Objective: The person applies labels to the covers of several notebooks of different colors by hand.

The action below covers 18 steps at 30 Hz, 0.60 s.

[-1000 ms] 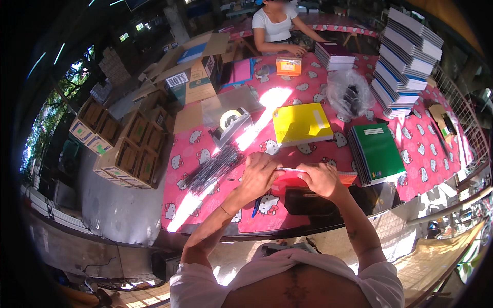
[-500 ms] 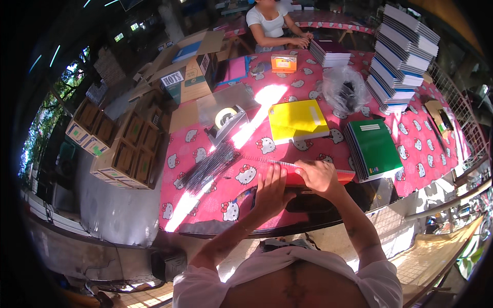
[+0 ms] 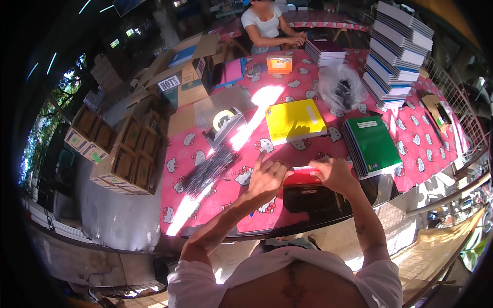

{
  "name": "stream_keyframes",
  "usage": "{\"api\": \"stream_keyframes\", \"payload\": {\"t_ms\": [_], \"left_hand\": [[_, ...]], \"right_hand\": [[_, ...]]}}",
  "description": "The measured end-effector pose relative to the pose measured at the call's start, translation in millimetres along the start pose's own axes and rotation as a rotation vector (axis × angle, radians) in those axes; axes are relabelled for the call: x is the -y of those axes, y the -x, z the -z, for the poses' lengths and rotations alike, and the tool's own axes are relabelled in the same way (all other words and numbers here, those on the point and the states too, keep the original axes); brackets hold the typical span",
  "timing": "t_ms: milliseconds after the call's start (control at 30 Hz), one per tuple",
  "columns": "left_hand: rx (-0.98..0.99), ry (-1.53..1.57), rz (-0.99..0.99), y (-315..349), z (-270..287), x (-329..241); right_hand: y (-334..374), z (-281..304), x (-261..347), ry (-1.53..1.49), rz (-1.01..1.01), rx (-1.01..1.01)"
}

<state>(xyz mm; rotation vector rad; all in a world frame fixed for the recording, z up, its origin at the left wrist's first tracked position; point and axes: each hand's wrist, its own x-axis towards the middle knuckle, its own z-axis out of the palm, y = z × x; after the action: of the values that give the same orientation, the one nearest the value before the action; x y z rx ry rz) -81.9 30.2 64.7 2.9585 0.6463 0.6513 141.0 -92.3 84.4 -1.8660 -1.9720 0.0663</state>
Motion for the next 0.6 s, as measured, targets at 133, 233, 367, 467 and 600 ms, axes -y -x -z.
{"api": "stream_keyframes", "payload": {"t_ms": [133, 233, 367, 467, 600], "left_hand": [[0.008, -0.134, 0.004, -15.3, -1.2, -19.7], [-0.083, -0.138, -0.009, 20.4, -62.9, -33.9], [-0.151, -0.122, 0.056, 14.0, -63.2, -31.1], [-0.15, -0.133, 0.145, -16.8, -48.7, -25.2], [-0.145, -0.13, 0.037, 40.1, -85.3, -48.3]], "right_hand": [[1.9, -5.0, -7.6, 0.007, 0.052, -0.042], [-0.7, -12.4, -9.1, -0.015, -0.01, -0.031], [3.5, -11.6, -12.9, 0.043, 0.027, -0.024], [8.8, -16.6, -19.1, 0.079, 0.052, -0.007], [5.5, -15.8, -11.0, 0.024, -0.011, 0.014]]}}
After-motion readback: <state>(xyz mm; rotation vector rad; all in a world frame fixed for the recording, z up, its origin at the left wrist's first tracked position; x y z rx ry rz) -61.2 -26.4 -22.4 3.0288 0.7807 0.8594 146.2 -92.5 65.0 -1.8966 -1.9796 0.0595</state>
